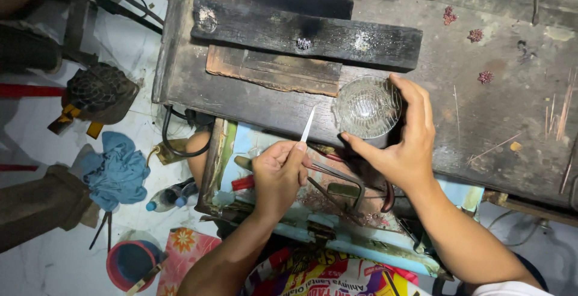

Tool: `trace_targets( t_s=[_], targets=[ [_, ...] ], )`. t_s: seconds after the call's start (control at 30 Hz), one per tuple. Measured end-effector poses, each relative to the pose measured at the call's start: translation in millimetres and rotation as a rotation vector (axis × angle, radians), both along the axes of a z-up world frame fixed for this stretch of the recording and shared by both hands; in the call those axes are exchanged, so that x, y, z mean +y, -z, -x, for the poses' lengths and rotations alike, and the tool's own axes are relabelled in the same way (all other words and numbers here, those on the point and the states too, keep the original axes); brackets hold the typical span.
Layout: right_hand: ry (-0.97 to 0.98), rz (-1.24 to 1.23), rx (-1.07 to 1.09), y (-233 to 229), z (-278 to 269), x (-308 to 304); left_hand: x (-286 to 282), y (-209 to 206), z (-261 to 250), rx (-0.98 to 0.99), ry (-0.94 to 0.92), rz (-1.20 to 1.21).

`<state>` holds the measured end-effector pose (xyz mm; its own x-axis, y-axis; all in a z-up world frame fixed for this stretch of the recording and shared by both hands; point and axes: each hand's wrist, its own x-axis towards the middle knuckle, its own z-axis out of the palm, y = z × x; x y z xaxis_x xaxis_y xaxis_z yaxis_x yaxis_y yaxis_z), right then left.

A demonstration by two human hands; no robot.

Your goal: Soldering small jewelry components using a hand torch and tweezers on a workbench

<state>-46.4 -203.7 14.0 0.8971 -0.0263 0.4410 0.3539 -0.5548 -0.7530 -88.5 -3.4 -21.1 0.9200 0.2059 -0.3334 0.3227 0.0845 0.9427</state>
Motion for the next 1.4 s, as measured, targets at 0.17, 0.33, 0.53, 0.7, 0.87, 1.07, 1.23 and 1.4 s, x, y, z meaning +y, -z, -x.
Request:
trace_targets(
  t_s=[0.17, 0.33, 0.53, 0.7, 0.87, 1.07, 1.23, 1.4],
  targets=[
    [-0.001, -0.004, -0.008, -1.1, 0.4, 1.0, 10.8, -15.7, -10.8, -0.130, 0.065, 0.023],
    [-0.001, 0.002, -0.015, -0.8, 1.0, 0.2, 33.4, -62.7, -40.3, -0.398, 0.121, -0.142],
    [-0.016, 0.008, 0.003, -13.0, 6.0, -6.3, 63.7, -68.9, -89.5, -0.671, 0.278, -0.168],
    [0.125, 0.138, 0.058, -33.6, 9.6, -19.4, 76.8, -29.6, -90.5, -0.558, 0.436, 0.002],
    [0.193, 0.136, 0.049, -29.4, 2.9, -37.4, 81.4, -25.5, -89.4, -0.530, 0.514, 0.014],
    [0.241, 0.163, 0.069, -21.6, -1.6, -46.3, 84.0, -19.0, -91.3, -0.462, 0.482, 0.049],
    [0.247, 0.197, 0.105, -16.7, -0.9, -48.3, 85.3, -21.8, -93.1, -0.498, 0.470, 0.087],
    [0.264, 0.221, 0.109, -18.1, -0.4, -48.1, 82.8, -41.4, -98.1, -0.792, 0.620, -0.300]
  ],
)
